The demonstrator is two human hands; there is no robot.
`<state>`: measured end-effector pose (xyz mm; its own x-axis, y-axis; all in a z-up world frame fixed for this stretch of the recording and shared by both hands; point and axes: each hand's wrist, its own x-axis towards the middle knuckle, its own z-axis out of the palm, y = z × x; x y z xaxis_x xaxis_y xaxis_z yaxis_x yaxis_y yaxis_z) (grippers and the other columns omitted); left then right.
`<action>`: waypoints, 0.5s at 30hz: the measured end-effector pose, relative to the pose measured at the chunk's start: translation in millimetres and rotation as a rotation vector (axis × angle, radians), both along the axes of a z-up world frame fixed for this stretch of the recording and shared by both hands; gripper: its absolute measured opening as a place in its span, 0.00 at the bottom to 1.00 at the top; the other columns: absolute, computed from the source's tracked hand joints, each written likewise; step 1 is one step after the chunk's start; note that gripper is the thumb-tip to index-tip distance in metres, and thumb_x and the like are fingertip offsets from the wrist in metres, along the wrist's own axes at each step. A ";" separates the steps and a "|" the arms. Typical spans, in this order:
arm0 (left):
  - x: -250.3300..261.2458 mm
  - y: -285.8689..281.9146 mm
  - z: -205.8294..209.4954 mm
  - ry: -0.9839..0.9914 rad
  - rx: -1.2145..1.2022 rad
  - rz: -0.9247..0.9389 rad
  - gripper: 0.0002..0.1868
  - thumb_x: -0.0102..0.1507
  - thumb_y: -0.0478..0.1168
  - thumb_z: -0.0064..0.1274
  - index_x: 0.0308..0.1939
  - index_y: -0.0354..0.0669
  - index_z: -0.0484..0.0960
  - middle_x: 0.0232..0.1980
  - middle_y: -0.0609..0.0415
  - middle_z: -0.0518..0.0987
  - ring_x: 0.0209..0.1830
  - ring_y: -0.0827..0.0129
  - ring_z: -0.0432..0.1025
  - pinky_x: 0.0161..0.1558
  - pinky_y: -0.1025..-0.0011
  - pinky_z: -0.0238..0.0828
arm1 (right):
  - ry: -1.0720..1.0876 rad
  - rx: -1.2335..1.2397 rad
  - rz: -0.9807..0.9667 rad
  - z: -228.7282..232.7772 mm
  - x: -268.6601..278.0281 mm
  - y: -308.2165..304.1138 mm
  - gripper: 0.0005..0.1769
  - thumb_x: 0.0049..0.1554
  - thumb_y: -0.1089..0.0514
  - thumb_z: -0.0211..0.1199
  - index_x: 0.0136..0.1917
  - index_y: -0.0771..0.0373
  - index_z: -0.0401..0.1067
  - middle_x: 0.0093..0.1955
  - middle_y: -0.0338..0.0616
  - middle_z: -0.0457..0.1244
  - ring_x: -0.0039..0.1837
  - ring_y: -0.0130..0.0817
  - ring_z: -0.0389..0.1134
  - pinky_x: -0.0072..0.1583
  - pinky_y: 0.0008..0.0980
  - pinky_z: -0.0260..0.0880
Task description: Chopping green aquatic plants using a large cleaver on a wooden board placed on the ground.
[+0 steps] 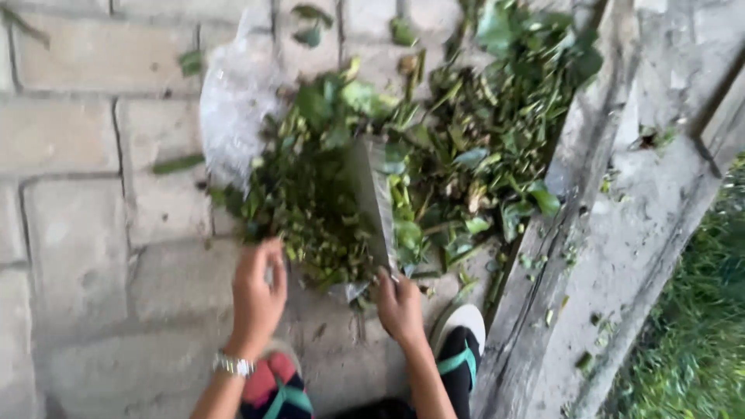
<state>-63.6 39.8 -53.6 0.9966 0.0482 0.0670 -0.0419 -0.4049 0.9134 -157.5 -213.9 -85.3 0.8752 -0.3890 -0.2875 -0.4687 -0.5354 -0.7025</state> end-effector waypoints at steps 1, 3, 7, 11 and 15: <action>-0.7 -3.8 1.6 -0.040 0.071 -0.062 0.14 0.64 0.28 0.51 0.54 0.38 0.79 0.46 0.47 0.80 0.45 0.60 0.75 0.49 0.62 0.74 | -0.043 0.137 -0.167 -5.6 -1.7 -12.5 0.21 0.65 0.49 0.59 0.35 0.63 0.66 0.24 0.41 0.57 0.27 0.31 0.57 0.29 0.37 0.56; -8.3 -17.8 -2.6 -0.086 0.127 -0.136 0.14 0.63 0.29 0.52 0.53 0.39 0.79 0.46 0.47 0.81 0.47 0.58 0.75 0.51 0.61 0.73 | -0.096 0.260 -0.343 -2.8 -2.8 -43.1 0.23 0.66 0.48 0.58 0.34 0.62 0.63 0.24 0.39 0.55 0.26 0.31 0.55 0.28 0.36 0.53; -32.4 -28.1 -4.9 -0.106 0.182 -0.319 0.20 0.61 0.30 0.53 0.57 0.39 0.79 0.57 0.46 0.79 0.56 0.55 0.73 0.60 0.60 0.71 | -0.165 0.484 -0.867 22.6 -11.0 -84.8 0.22 0.66 0.45 0.54 0.34 0.57 0.58 0.23 0.37 0.52 0.23 0.29 0.52 0.26 0.33 0.49; -39.4 -28.3 0.0 -0.075 0.227 -0.449 0.26 0.59 0.30 0.53 0.64 0.41 0.76 0.67 0.49 0.74 0.66 0.56 0.68 0.66 0.60 0.67 | -0.094 0.495 -1.044 16.1 -31.2 -102.6 0.20 0.66 0.45 0.51 0.37 0.58 0.57 0.23 0.39 0.53 0.23 0.31 0.52 0.26 0.34 0.52; -42.3 -29.6 -31.8 -0.136 0.255 -0.478 0.30 0.60 0.32 0.53 0.68 0.43 0.72 0.73 0.49 0.68 0.73 0.55 0.63 0.70 0.59 0.61 | -0.010 0.446 -0.954 -19.5 -32.3 -108.8 0.20 0.65 0.46 0.52 0.37 0.59 0.57 0.23 0.40 0.53 0.22 0.33 0.53 0.25 0.35 0.53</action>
<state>-105.9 10.2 -85.3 0.8853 -0.4412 0.1467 -0.3852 -0.5193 0.7629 -189.8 -322.7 -104.8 0.2646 -0.7788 -0.5688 -0.5532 0.3605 -0.7510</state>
